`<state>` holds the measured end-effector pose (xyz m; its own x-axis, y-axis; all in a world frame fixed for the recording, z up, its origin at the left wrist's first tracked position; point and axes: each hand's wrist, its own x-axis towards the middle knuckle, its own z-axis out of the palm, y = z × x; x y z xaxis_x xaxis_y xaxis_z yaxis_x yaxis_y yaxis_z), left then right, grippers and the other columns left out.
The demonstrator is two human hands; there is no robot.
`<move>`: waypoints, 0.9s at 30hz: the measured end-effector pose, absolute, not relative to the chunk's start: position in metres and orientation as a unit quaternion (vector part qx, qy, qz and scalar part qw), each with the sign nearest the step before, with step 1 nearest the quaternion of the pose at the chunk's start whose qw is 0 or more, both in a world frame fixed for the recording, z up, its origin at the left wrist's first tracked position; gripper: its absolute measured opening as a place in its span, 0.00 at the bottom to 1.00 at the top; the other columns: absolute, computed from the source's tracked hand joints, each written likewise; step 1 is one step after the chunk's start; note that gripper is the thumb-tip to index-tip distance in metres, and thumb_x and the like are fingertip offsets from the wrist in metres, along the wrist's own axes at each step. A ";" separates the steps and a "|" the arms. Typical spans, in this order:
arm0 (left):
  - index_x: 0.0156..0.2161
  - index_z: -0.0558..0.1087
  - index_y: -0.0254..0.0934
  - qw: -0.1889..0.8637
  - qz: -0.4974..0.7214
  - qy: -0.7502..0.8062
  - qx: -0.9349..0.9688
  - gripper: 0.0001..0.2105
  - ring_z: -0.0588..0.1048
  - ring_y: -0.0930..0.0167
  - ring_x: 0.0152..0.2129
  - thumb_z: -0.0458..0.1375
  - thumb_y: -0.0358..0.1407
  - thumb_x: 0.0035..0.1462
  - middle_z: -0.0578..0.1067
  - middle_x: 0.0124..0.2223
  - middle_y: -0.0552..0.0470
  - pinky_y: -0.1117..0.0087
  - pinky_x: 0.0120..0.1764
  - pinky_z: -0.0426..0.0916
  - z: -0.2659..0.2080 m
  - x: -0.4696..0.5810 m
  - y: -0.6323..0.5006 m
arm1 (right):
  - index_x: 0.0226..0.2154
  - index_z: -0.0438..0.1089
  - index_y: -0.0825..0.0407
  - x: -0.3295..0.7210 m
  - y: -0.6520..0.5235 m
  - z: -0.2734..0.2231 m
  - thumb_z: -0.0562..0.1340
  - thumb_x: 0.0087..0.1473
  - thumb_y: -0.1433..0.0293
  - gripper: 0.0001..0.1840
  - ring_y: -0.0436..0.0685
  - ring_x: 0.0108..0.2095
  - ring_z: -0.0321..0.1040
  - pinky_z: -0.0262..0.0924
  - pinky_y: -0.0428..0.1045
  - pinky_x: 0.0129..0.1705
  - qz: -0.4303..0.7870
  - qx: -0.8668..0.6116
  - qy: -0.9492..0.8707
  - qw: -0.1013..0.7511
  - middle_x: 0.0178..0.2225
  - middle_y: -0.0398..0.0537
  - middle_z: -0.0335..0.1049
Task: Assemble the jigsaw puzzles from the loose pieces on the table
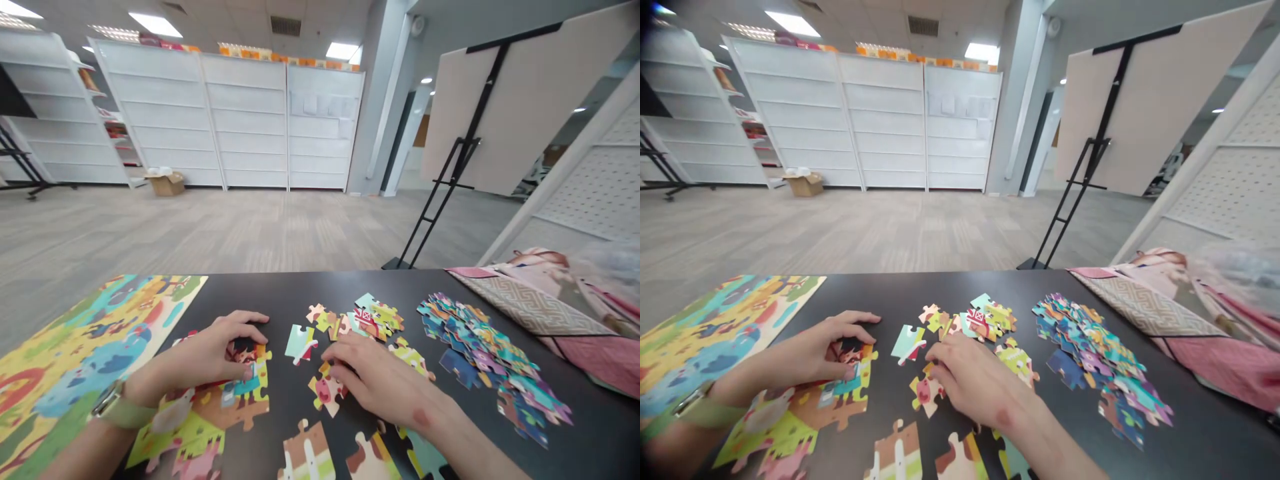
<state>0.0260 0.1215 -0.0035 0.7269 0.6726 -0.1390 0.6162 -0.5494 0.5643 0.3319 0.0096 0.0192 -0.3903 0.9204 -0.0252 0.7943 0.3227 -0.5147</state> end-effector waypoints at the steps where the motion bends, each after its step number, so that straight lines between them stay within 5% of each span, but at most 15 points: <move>1: 0.50 0.75 0.49 0.304 0.046 0.368 0.878 0.18 0.61 0.55 0.62 0.66 0.40 0.53 0.61 0.67 0.52 0.55 0.61 0.59 -0.003 0.026 0.121 | 0.46 0.74 0.49 0.333 0.011 0.018 0.53 0.65 0.71 0.15 0.58 0.47 0.69 0.60 0.52 0.52 0.214 -0.541 -0.800 0.147 0.44 0.50 0.74; 7: 0.48 0.75 0.47 0.310 0.045 0.371 0.874 0.17 0.63 0.55 0.60 0.66 0.40 0.52 0.61 0.67 0.52 0.57 0.58 0.62 0.000 0.028 0.118 | 0.44 0.73 0.48 0.347 0.011 0.028 0.53 0.60 0.75 0.16 0.57 0.45 0.70 0.60 0.51 0.48 0.203 -0.580 -0.774 0.151 0.43 0.47 0.75; 9: 0.48 0.74 0.47 0.311 0.050 0.370 0.874 0.18 0.64 0.55 0.60 0.65 0.38 0.51 0.62 0.67 0.52 0.57 0.58 0.62 0.000 0.028 0.118 | 0.41 0.74 0.47 0.350 0.005 0.036 0.64 0.52 0.69 0.11 0.57 0.40 0.70 0.60 0.48 0.40 0.268 -0.586 -0.759 0.094 0.39 0.44 0.75; 12: 0.48 0.75 0.47 0.310 0.063 0.369 0.874 0.18 0.64 0.55 0.60 0.66 0.36 0.49 0.62 0.66 0.51 0.57 0.59 0.61 -0.001 0.029 0.118 | 0.41 0.74 0.44 0.349 -0.008 0.040 0.74 0.34 0.64 0.26 0.56 0.35 0.69 0.53 0.45 0.29 0.350 -0.575 -0.740 -0.006 0.34 0.39 0.74; 19: 0.48 0.75 0.47 0.319 0.074 0.368 0.870 0.21 0.62 0.55 0.61 0.69 0.36 0.47 0.63 0.66 0.51 0.56 0.61 0.57 -0.002 0.028 0.117 | 0.34 0.72 0.43 0.335 -0.018 0.032 0.70 0.40 0.64 0.15 0.56 0.32 0.68 0.46 0.45 0.25 0.312 -0.625 -0.716 0.000 0.30 0.37 0.74; 22: 0.48 0.75 0.47 0.316 0.077 0.373 0.869 0.20 0.62 0.55 0.61 0.68 0.36 0.47 0.63 0.66 0.51 0.55 0.61 0.57 -0.002 0.029 0.117 | 0.34 0.71 0.45 0.331 -0.007 0.032 0.63 0.51 0.67 0.05 0.55 0.34 0.69 0.56 0.47 0.32 0.282 -0.609 -0.737 0.076 0.31 0.39 0.74; 25: 0.47 0.75 0.46 0.314 0.079 0.375 0.869 0.20 0.62 0.54 0.61 0.68 0.36 0.46 0.63 0.66 0.50 0.55 0.61 0.57 -0.002 0.030 0.117 | 0.45 0.70 0.48 0.334 0.009 0.021 0.52 0.59 0.73 0.15 0.58 0.47 0.68 0.60 0.53 0.50 0.170 -0.605 -0.756 0.183 0.44 0.49 0.74; 27: 0.48 0.75 0.46 0.315 0.080 0.371 0.870 0.20 0.62 0.55 0.61 0.68 0.37 0.47 0.63 0.66 0.50 0.55 0.61 0.57 -0.002 0.030 0.116 | 0.53 0.69 0.52 0.339 0.018 0.011 0.53 0.58 0.74 0.21 0.64 0.56 0.62 0.55 0.59 0.58 0.106 -0.630 -0.746 0.187 0.54 0.57 0.69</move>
